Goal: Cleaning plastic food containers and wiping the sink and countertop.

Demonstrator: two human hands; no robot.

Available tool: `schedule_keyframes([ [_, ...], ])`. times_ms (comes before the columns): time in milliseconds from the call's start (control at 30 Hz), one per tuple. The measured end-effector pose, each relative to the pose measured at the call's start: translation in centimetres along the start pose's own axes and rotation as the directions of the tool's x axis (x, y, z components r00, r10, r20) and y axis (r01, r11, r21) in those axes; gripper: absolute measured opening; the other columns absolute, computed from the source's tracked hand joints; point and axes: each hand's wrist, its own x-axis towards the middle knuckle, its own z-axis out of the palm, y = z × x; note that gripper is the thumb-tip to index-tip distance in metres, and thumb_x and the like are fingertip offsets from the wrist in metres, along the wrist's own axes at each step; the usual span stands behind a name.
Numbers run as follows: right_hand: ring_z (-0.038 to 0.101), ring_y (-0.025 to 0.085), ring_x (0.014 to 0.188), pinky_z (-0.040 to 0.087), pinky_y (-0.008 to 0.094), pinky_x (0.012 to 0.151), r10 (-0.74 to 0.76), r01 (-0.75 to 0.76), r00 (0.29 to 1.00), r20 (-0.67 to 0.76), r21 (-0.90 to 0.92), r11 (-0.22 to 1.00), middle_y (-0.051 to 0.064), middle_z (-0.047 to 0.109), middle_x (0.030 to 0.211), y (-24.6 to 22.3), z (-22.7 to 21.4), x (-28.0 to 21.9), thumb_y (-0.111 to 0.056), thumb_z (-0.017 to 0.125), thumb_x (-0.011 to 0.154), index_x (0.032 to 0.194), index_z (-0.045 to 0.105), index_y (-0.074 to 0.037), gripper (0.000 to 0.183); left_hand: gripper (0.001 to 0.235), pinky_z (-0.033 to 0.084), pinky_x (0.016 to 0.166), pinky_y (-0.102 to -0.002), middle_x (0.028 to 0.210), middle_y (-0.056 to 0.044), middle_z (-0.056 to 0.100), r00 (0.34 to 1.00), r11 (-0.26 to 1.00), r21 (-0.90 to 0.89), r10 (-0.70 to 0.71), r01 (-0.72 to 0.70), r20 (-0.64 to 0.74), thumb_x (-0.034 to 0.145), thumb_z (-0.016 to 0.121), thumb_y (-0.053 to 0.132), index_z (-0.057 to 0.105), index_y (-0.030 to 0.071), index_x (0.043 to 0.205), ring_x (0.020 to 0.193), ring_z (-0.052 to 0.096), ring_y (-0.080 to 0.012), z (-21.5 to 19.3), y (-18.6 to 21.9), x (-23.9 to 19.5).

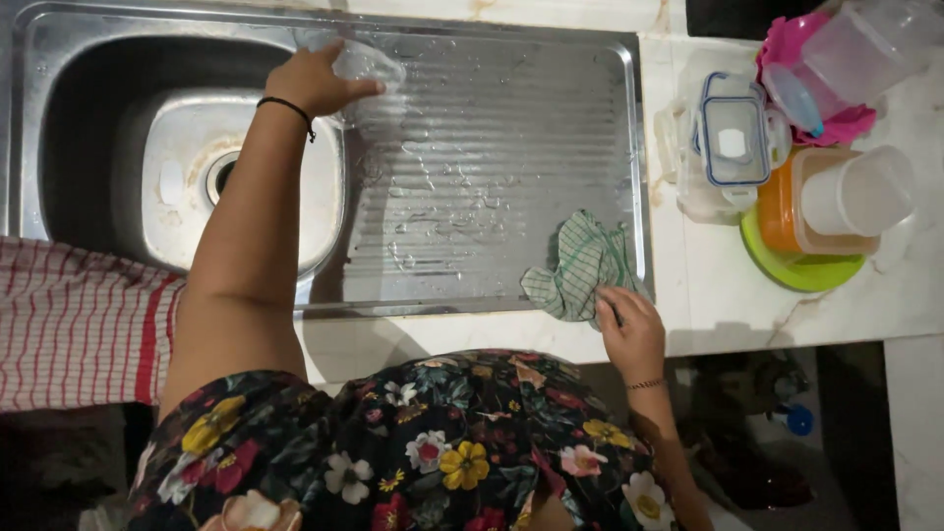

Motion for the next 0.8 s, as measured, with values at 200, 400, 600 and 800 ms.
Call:
schedule_keyframes([
  [200, 0.063, 0.034, 0.122, 0.051, 0.044, 0.105, -0.054, 0.046, 0.987, -0.153, -0.052, 0.998, 0.014, 0.066, 0.131, -1.4, 0.2, 1.4, -0.023, 0.076, 0.093, 0.128, 0.067, -0.006, 0.041, 0.104, 0.047, 0.108, -0.054, 0.157, -0.021, 0.046, 0.988, 0.744, -0.661, 0.155, -0.101, 0.024, 0.084, 0.059, 0.084, 0.034, 0.016, 0.159, 0.138, 0.051, -0.0416, 0.9, 2.4, -4.3],
  [400, 0.056, 0.041, 0.121, 0.041, 0.061, 0.093, -0.219, 0.236, 0.969, 0.110, -0.172, 0.956, 0.025, 0.057, 0.140, -1.1, 2.1, 2.4, -0.043, 0.084, 0.071, 0.134, 0.066, -0.003, 0.076, 0.097, 0.048, 0.103, -0.069, 0.159, -0.026, 0.039, 0.878, 0.107, -0.969, 0.411, 0.221, 0.246, 0.085, 0.044, 0.083, 0.027, 0.029, 0.164, 0.135, 0.050, -0.0474, 4.9, 7.5, -11.7],
  [600, 0.068, 0.022, 0.109, 0.056, 0.035, 0.096, 0.279, -0.304, 0.952, 0.123, 0.292, 0.907, 0.006, 0.070, 0.126, 5.7, 2.0, 3.0, -0.017, 0.070, 0.095, 0.135, 0.062, -0.011, 0.042, 0.085, 0.051, 0.099, -0.069, 0.157, -0.022, 0.037, 0.872, 0.023, -0.947, 0.383, 0.321, 0.305, 0.085, 0.046, 0.073, 0.026, 0.040, 0.161, 0.133, 0.050, -0.0477, 7.9, 13.0, -18.1],
  [800, 0.057, 0.023, 0.128, 0.047, 0.036, 0.114, -0.032, 0.196, 0.957, -0.288, 0.561, 0.804, 0.013, 0.058, 0.136, 3.0, -1.1, 5.9, 0.004, 0.070, 0.094, 0.137, 0.053, -0.002, 0.046, 0.078, 0.051, 0.101, -0.063, 0.154, -0.025, 0.044, 0.886, -0.073, -0.941, 0.368, 0.332, 0.283, 0.095, 0.048, 0.063, 0.025, 0.036, 0.164, 0.130, 0.052, -0.0413, 12.6, 17.9, -22.0],
])
